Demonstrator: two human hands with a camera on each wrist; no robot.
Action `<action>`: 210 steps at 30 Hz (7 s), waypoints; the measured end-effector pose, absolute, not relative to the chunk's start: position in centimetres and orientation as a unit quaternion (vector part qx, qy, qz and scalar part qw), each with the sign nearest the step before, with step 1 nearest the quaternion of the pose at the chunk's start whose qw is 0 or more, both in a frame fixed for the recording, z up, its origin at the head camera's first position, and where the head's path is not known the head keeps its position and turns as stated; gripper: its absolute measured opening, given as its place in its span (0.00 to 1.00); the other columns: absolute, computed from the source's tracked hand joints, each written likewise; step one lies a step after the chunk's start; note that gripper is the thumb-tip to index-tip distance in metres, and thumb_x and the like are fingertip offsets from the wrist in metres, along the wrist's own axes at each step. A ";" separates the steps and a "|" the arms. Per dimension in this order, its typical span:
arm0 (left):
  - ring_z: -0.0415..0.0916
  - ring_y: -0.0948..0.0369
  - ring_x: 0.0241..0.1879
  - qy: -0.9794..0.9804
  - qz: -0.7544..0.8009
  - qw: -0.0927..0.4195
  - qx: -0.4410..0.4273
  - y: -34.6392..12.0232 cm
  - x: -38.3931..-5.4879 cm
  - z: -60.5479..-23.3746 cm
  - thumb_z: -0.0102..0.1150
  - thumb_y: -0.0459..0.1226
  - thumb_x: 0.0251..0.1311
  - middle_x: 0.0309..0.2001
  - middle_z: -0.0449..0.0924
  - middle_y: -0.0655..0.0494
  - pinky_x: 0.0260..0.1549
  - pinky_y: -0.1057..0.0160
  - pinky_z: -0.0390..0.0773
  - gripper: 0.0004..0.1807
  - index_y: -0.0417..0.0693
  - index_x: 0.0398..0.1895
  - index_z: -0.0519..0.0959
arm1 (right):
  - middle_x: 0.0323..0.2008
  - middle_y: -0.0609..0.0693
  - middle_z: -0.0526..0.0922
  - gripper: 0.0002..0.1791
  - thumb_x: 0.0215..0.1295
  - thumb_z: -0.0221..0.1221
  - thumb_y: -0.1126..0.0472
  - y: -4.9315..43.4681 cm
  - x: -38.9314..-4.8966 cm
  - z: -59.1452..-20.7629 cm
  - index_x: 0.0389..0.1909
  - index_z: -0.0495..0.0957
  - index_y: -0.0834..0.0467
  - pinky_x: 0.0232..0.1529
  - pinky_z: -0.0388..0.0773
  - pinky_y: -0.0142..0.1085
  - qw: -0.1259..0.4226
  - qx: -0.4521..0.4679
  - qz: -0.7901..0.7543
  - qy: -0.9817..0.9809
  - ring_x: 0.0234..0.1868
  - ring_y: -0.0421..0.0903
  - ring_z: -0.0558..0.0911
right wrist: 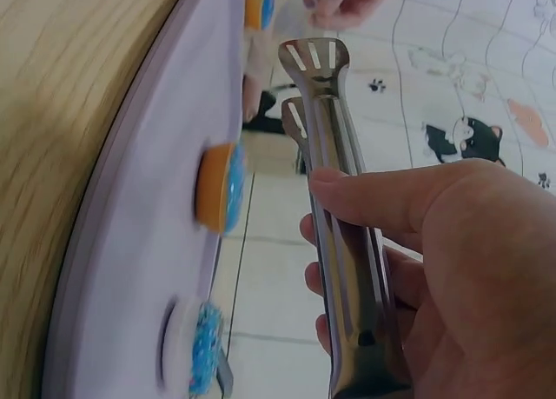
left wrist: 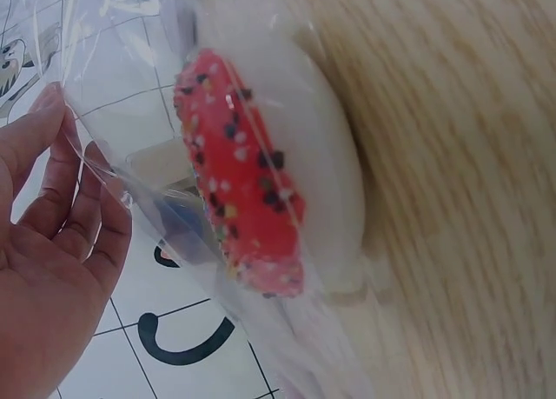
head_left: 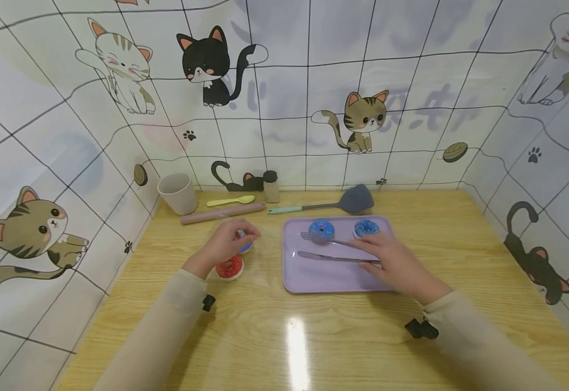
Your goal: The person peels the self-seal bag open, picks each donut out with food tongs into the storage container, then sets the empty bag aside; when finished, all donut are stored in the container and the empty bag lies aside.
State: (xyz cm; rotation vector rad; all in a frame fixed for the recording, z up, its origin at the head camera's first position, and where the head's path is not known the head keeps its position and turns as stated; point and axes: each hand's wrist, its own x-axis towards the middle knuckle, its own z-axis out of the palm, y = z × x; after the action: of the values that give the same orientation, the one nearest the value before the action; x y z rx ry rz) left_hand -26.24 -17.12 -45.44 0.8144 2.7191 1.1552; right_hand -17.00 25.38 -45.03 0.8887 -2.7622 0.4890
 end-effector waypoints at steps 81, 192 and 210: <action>0.80 0.60 0.44 0.882 0.391 0.014 0.261 -17.9 -26.0 -46.3 0.64 0.35 0.70 0.43 0.86 0.59 0.41 0.59 0.78 0.06 0.46 0.45 0.87 | 0.63 0.49 0.80 0.30 0.66 0.70 0.58 18.8 -17.4 -46.6 0.70 0.77 0.50 0.64 0.77 0.48 0.047 0.344 0.219 -0.912 0.64 0.50 0.79; 0.80 0.61 0.44 0.888 0.385 0.018 0.250 -17.9 -26.3 -45.3 0.64 0.37 0.71 0.45 0.87 0.60 0.42 0.58 0.80 0.06 0.51 0.44 0.88 | 0.60 0.52 0.83 0.31 0.62 0.73 0.55 16.8 -18.0 -47.8 0.68 0.79 0.49 0.59 0.80 0.49 0.057 0.309 0.224 -0.923 0.60 0.52 0.81; 0.79 0.62 0.42 0.887 0.379 0.017 0.264 -17.6 -26.1 -45.5 0.63 0.38 0.71 0.45 0.87 0.59 0.41 0.59 0.80 0.06 0.50 0.44 0.88 | 0.58 0.55 0.83 0.33 0.65 0.71 0.54 12.3 -21.0 -48.7 0.71 0.75 0.52 0.62 0.78 0.51 0.026 0.259 0.222 -0.940 0.61 0.56 0.80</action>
State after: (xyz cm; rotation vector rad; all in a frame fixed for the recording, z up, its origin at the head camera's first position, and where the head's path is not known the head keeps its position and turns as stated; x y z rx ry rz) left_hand -26.06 -17.56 -45.51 0.8213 2.7550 1.1776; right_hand -21.02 12.31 -48.70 0.8002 -2.9038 0.6867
